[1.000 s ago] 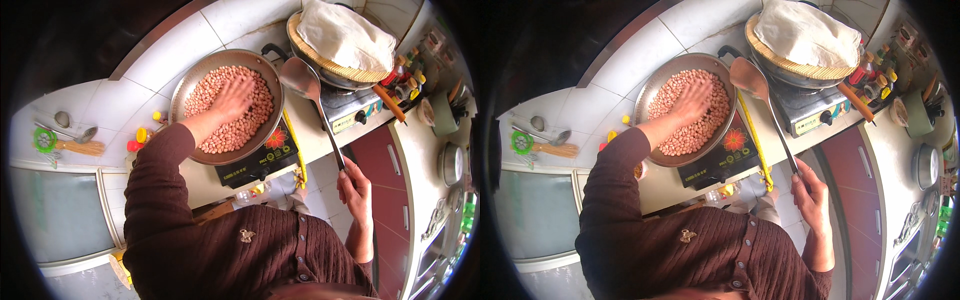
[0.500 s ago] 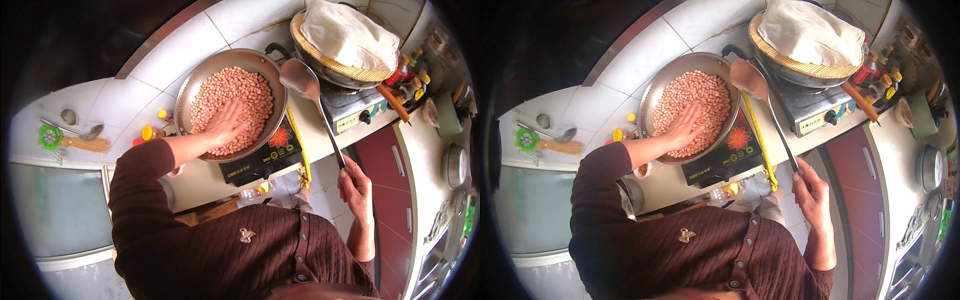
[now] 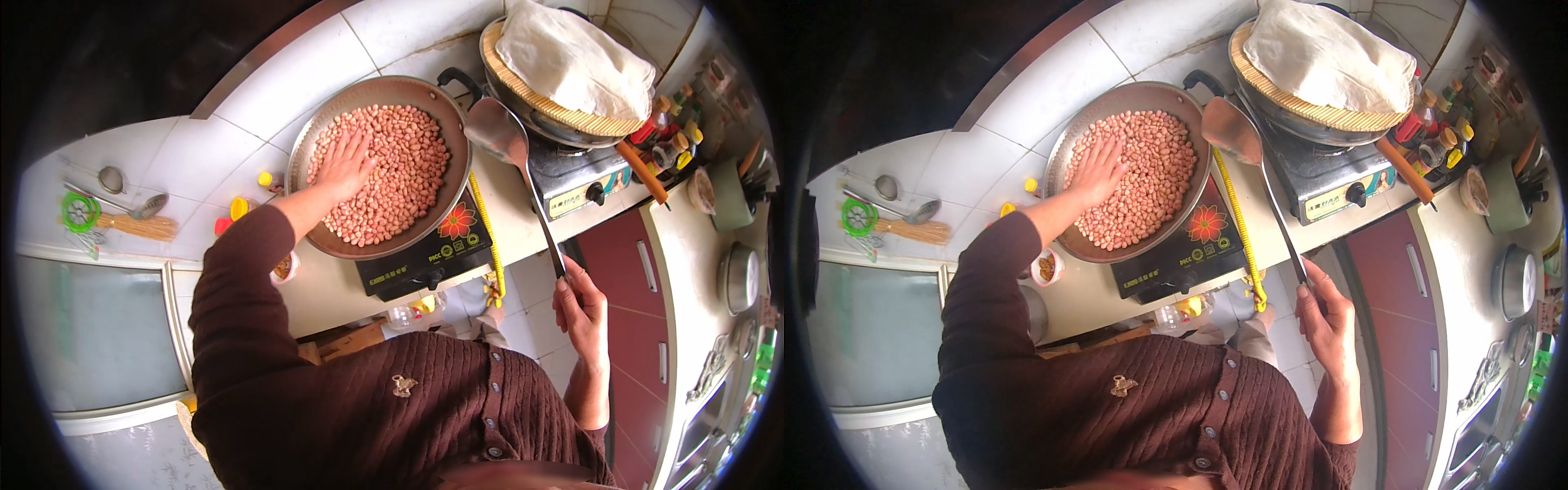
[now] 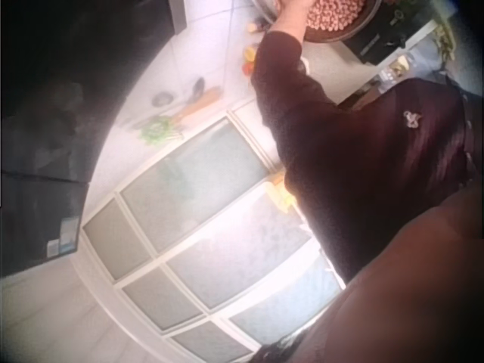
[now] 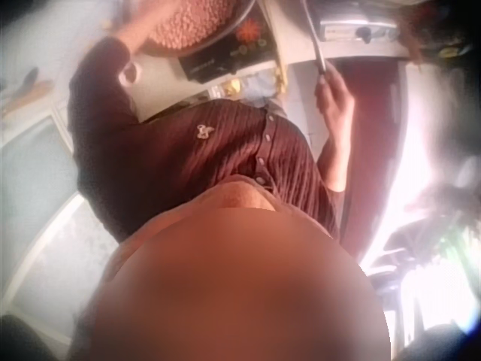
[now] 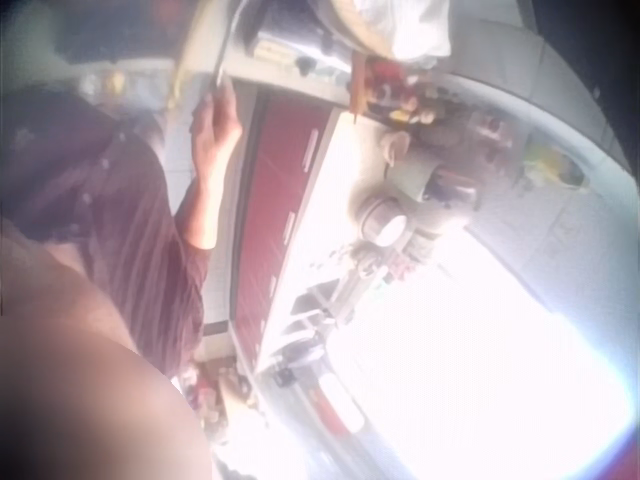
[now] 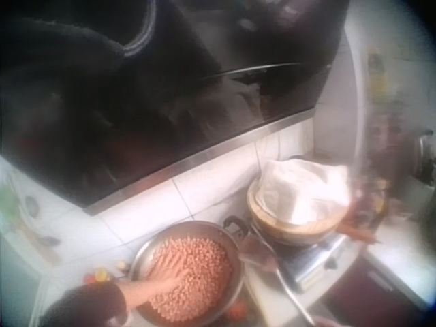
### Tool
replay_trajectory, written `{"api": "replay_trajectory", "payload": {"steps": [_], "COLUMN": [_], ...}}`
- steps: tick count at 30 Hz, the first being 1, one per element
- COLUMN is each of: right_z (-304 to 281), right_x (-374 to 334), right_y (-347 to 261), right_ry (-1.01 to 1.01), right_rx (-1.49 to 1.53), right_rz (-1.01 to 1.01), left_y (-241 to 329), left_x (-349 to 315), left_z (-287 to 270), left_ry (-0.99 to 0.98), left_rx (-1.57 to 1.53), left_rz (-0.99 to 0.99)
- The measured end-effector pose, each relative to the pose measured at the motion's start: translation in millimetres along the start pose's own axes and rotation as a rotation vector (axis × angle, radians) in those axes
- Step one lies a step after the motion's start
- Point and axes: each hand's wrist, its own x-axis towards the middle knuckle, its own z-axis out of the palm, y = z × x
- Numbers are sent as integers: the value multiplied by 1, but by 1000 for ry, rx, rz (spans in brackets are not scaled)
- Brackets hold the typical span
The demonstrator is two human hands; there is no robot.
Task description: The person stirs a large quantity of peanuts in a wok on a portable gas stove using a metal spatula. They occasionally pause to touch the peanuts with their hand to check the cooking progress.
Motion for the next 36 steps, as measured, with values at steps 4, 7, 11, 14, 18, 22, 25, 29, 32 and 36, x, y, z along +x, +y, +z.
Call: {"api": "replay_trajectory", "payload": {"steps": [4, 7, 11, 14, 18, 22, 25, 29, 32, 36], "right_z": [1, 0, 0, -1, -4, -5, -4, -1, 0, -1], "right_x": [1, 0, 1, -1, -3, -1, 2, 6, 6, 5], "right_y": [3, 5, 6, 6, 5, 5, 3, 0, -1, 0], "right_ry": [-17, -6, 8, 18, 23, 24, 15, -3, -9, 15], "right_rx": [12, 11, 1, -20, -18, 8, 28, 36, 16, 0], "right_rz": [-27, -10, 9, -2, 5, 25, 38, 27, 37, 37], "left_y": [21, 52, 85, 84, 36, 6, 19, 59, 80, 74], "left_x": [-42, -62, -31, 8, 29, -4, -39, -55, -36, 12], "left_z": [-2, -7, -17, -23, -24, -18, -21, -21, -14, -18], "left_ry": [-161, -224, -187, -112, -60, -221, -331, -354, -203, -77], "left_rx": [-180, -227, -129, -57, 0, 22, -109, -136, -103, 55], "left_rz": [-88, 76, 293, 283, 118, -3, -46, 141, 319, 268]}}
